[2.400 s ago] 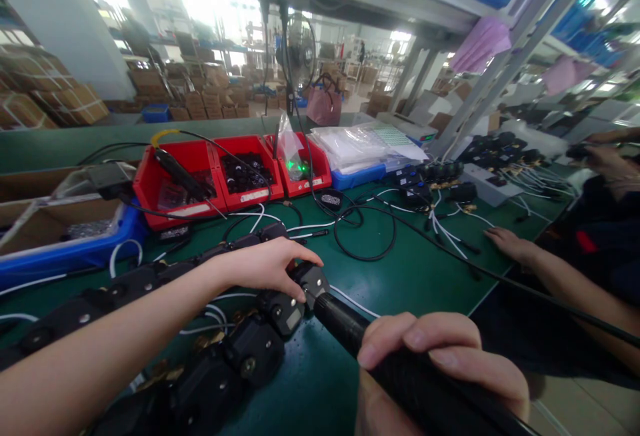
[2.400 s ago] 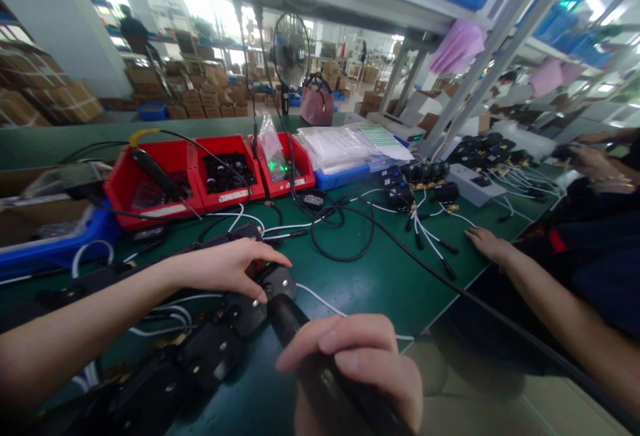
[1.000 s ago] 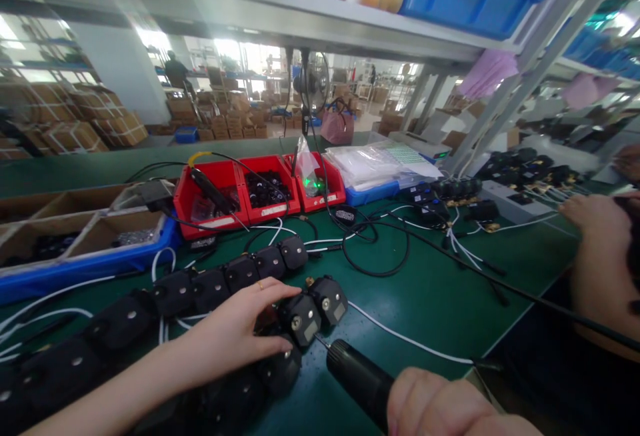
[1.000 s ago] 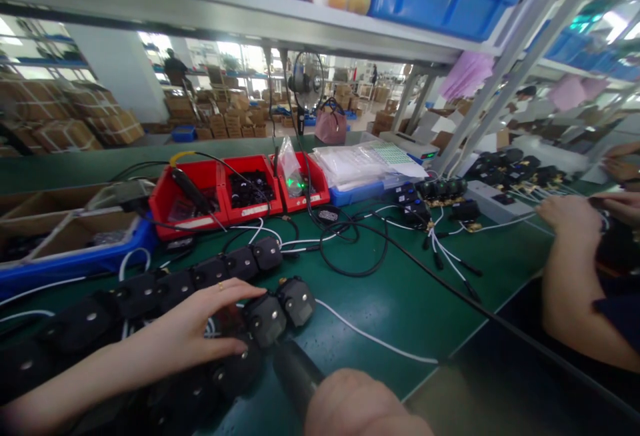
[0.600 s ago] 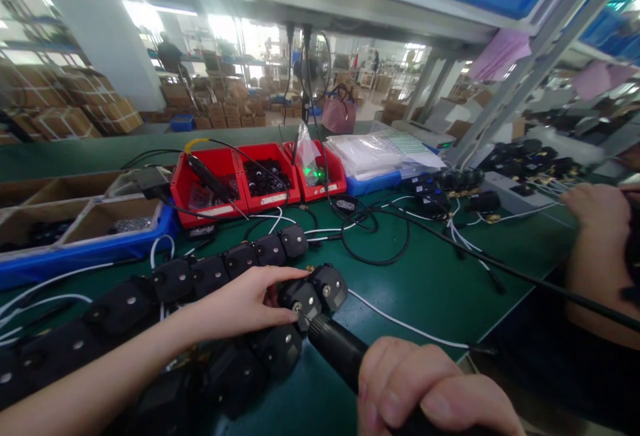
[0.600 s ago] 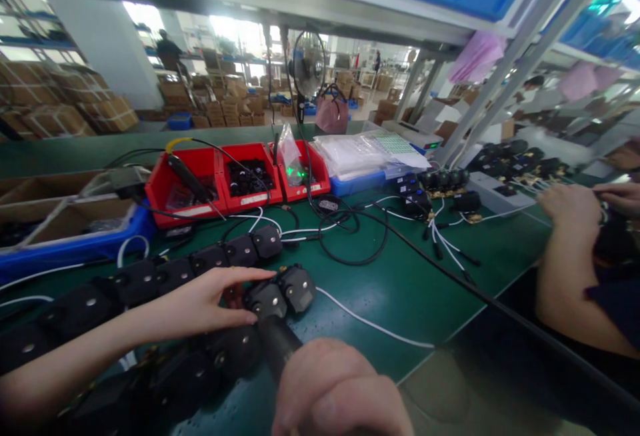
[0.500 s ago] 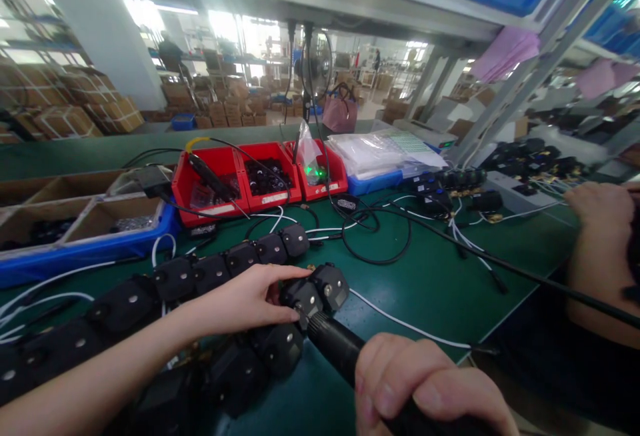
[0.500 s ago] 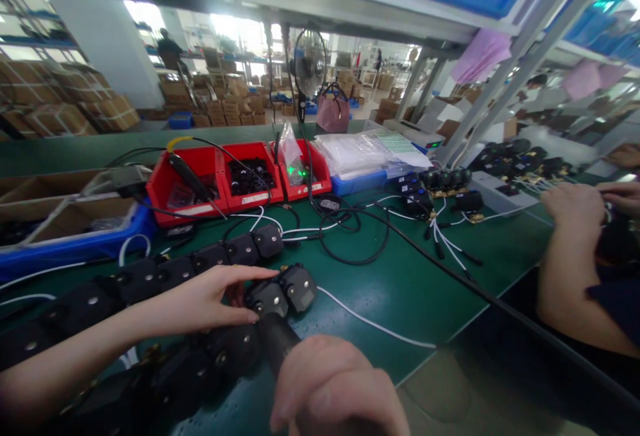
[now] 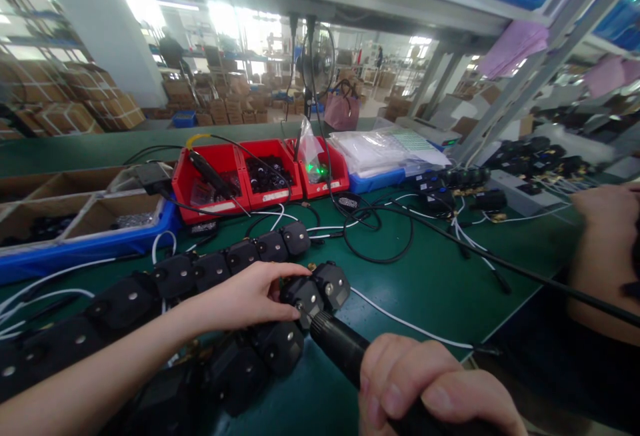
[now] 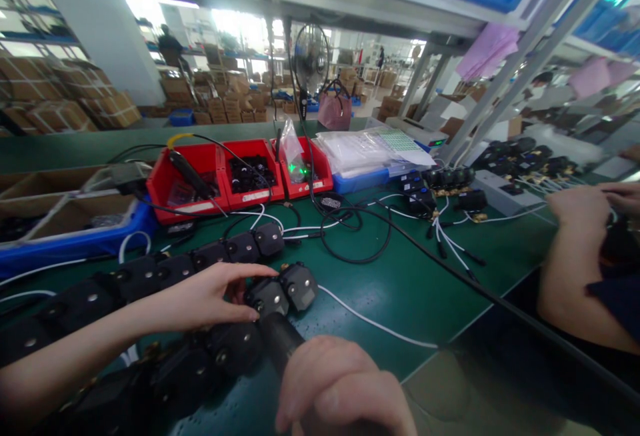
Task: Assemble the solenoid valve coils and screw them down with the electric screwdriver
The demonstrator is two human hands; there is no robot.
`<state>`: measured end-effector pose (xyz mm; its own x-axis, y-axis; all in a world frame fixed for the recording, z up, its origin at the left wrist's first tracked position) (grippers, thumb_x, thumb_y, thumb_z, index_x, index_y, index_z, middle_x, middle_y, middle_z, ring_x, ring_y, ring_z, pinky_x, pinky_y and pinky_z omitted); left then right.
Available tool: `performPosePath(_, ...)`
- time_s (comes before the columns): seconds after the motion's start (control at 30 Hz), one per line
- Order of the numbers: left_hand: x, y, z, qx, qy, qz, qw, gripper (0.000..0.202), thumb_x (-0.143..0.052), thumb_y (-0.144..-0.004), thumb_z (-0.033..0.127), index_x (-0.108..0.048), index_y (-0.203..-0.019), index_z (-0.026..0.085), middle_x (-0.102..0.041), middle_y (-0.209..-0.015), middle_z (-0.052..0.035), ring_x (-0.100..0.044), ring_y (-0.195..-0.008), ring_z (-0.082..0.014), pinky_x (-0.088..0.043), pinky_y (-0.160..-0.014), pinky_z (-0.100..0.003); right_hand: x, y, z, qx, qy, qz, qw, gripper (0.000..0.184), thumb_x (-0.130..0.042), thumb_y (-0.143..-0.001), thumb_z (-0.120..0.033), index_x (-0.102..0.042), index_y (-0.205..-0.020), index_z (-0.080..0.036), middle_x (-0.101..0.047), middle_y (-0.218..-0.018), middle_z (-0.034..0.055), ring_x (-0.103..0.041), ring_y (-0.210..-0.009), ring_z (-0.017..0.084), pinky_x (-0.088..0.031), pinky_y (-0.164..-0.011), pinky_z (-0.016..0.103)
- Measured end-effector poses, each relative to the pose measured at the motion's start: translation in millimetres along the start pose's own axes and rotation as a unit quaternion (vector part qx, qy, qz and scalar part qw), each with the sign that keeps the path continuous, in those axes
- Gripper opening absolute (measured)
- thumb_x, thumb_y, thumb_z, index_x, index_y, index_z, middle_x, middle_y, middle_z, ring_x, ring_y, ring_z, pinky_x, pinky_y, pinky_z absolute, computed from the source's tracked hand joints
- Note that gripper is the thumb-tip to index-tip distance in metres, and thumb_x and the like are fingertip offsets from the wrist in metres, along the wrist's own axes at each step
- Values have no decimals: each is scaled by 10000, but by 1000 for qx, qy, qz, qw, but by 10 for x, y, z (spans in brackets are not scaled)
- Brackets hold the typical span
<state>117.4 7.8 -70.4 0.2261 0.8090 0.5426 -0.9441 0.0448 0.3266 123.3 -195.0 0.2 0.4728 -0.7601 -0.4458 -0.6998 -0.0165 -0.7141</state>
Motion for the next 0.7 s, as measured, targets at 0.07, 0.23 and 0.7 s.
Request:
performPosePath(0.07, -2, -6, -27, 6, -5, -2, 1000, 636, -709, -718, 374, -583, -1324, 229, -558, -732, 40, -500, -651, -145, -366, -550, -218, -6, -1, 12, 0, -5, 4, 1000, 178, -569, -977, -314, -637, -890, -173, -677, -667, -29, -589, -401, 112, -500, -371, 232)
performPosePath(0.23, -3, -15, -7, -10, -1, -10, 1000, 603, -715, -730, 350, -597, -1309, 230, -586, -754, 47, -501, -651, -134, -366, -554, -212, -27, 2, 18, -2, -7, 4, 1000, 171, -578, -969, -303, -637, -882, -169, -683, -665, -23, -590, -401, 117, -500, -377, 237)
performPosePath(0.7, 29, -30, -37, -12, -23, -5, 1000, 673, -738, -729, 466, -589, -1335, 216, -615, -752, 22, -562, -677, -171, -404, -581, -243, -75, -90, 35, -8, -8, 10, 1000, 209, -618, -954, -349, -633, -843, -171, -590, -584, -55, -531, -364, 93, -463, -357, 213)
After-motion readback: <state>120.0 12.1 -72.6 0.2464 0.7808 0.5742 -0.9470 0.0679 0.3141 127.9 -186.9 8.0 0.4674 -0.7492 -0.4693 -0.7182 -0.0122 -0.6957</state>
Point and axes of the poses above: each hand's wrist, its own y-axis away from the middle knuckle, its own x-axis out of the back of the hand, z = x × y, the point moved 8 cm from there along -y, towards the middle knuckle
